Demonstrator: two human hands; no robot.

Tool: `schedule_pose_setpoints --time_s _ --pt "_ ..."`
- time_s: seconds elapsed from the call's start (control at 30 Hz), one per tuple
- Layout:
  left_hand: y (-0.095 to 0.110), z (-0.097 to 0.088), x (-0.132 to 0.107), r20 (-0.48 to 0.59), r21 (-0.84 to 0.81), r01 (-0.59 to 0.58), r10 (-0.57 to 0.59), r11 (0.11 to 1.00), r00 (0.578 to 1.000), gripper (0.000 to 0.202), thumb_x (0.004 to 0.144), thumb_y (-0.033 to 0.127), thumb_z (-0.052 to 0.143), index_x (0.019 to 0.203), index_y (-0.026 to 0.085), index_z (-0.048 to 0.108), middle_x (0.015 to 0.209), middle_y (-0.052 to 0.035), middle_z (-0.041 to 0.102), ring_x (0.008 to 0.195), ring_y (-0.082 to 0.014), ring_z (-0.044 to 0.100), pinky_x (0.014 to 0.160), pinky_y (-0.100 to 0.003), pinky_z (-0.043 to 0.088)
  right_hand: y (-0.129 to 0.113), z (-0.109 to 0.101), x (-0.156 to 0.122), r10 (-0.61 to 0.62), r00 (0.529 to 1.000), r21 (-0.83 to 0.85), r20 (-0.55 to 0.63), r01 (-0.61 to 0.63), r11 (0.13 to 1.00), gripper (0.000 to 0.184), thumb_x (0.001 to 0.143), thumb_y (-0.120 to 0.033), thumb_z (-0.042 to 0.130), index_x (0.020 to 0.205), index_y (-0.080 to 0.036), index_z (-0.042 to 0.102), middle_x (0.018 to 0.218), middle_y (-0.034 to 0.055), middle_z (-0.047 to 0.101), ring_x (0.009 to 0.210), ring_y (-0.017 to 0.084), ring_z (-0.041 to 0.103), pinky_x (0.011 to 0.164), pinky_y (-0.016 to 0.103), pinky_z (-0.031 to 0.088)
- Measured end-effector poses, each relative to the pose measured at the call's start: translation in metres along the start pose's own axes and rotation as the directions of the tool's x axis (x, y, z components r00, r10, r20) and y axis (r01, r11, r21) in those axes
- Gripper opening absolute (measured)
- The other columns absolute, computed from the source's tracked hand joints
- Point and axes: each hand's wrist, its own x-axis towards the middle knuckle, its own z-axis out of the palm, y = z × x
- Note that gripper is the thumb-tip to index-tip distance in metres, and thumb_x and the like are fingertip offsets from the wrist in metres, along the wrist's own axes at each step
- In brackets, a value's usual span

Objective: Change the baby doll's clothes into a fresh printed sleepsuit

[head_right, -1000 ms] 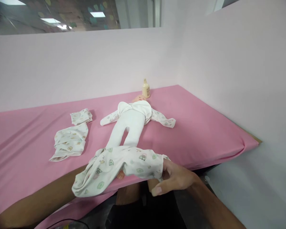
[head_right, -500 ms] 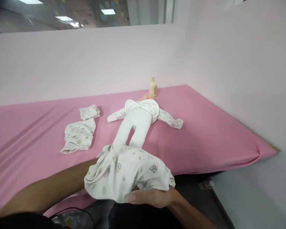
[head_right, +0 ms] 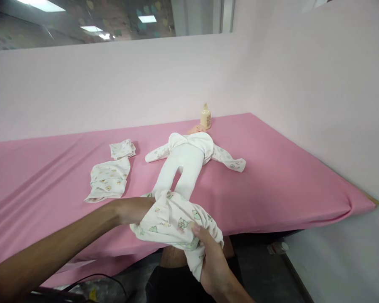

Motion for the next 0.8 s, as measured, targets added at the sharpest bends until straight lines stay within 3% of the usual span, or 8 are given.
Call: schedule_pose_setpoints --time_s 0.07,0.13,0.2,0.3,0.4,0.53,0.7,0.8 --pt "0.006 -0.007 -0.022 -0.006 -0.097 -0.047 0.047 0.994 0.999 0.032 0.091 0.043 0.048 0.097 0.019 0.068 0.09 -0.003 0.068 0.089 -0.0171 0.061 0.078 -0.026 0.05 0.005 0.0 -0.002 -0.001 0.999 0.031 -0.042 0.002 1.0 0.046 0.085 -0.037 0.067 0.129 -0.023 0.062 0.115 0.0084 0.072 0.114 0.028 0.064 0.098 0.046 0.053" --pt "0.008 -0.006 -0.047 -0.141 -0.133 -0.112 0.093 0.985 0.986 0.03 0.095 0.041 0.045 0.098 0.021 0.067 0.094 -0.0019 0.066 0.088 -0.0144 0.059 0.079 -0.024 0.049 0.01 0.002 -0.004 0.009 0.999 0.055 -0.038 -0.007 0.998 0.045 0.087 -0.038 0.064 0.129 -0.024 0.062 0.115 0.0079 0.072 0.116 0.028 0.063 0.098 0.046 0.053" --pt "0.008 0.001 -0.069 -0.283 -0.062 -0.124 0.102 0.99 0.954 0.028 0.096 0.041 0.046 0.094 0.021 0.066 0.091 -0.001 0.065 0.084 -0.013 0.058 0.077 -0.022 0.048 0.017 0.008 -0.006 0.028 1.0 0.072 0.002 -0.028 0.997 0.046 0.086 -0.039 0.064 0.129 -0.025 0.061 0.115 0.0081 0.072 0.117 0.028 0.063 0.096 0.046 0.054" --pt "0.006 0.021 -0.085 -0.375 0.079 -0.104 0.126 0.991 0.918 0.023 0.094 0.04 0.051 0.097 0.022 0.065 0.09 -0.0008 0.065 0.081 -0.013 0.058 0.074 -0.021 0.049 0.028 0.02 -0.009 0.094 0.987 0.08 0.131 -0.105 0.991 0.048 0.081 -0.045 0.065 0.124 -0.024 0.063 0.111 0.0096 0.072 0.114 0.029 0.064 0.092 0.047 0.055" --pt "0.003 0.039 -0.088 -0.416 0.185 -0.124 0.192 0.975 0.889 0.023 0.094 0.039 0.051 0.109 0.026 0.064 0.097 -0.0023 0.066 0.084 -0.0148 0.06 0.073 -0.021 0.05 0.038 0.037 -0.007 0.156 0.95 0.06 0.269 -0.178 0.982 0.044 0.075 -0.044 0.068 0.114 -0.024 0.067 0.102 0.0099 0.073 0.107 0.029 0.066 0.088 0.047 0.057" --pt "0.002 0.044 -0.091 -0.343 0.217 -0.15 0.219 0.964 0.913 0.02 0.098 0.033 0.045 0.103 0.025 0.063 0.099 -0.0029 0.064 0.086 -0.013 0.059 0.076 -0.021 0.049 0.047 0.059 0.002 0.181 0.94 0.072 0.29 -0.21 0.975 0.034 0.074 -0.038 0.067 0.103 -0.02 0.067 0.095 0.0085 0.073 0.099 0.027 0.068 0.086 0.045 0.057" --pt "0.014 0.022 -0.094 -0.409 0.06 -0.087 0.104 0.994 0.906 0.025 0.096 0.039 0.048 0.087 0.021 0.061 0.098 -0.0024 0.064 0.089 -0.0132 0.059 0.078 -0.022 0.048 0.051 0.076 0.009 0.119 0.981 0.147 0.15 -0.141 0.979 0.028 0.069 -0.031 0.07 0.094 -0.019 0.068 0.096 0.0069 0.073 0.097 0.027 0.069 0.087 0.044 0.056" --pt "0.023 0.002 -0.069 -0.407 -0.086 -0.064 0.023 0.994 0.913 0.031 0.094 0.048 0.047 0.096 0.021 0.063 0.1 -0.0029 0.065 0.092 -0.0158 0.061 0.079 -0.025 0.049 0.055 0.078 0.007 0.088 0.99 0.239 0.112 -0.113 0.965 0.024 0.068 -0.026 0.072 0.09 -0.017 0.072 0.104 0.0071 0.073 0.1 0.025 0.067 0.09 0.039 0.054"
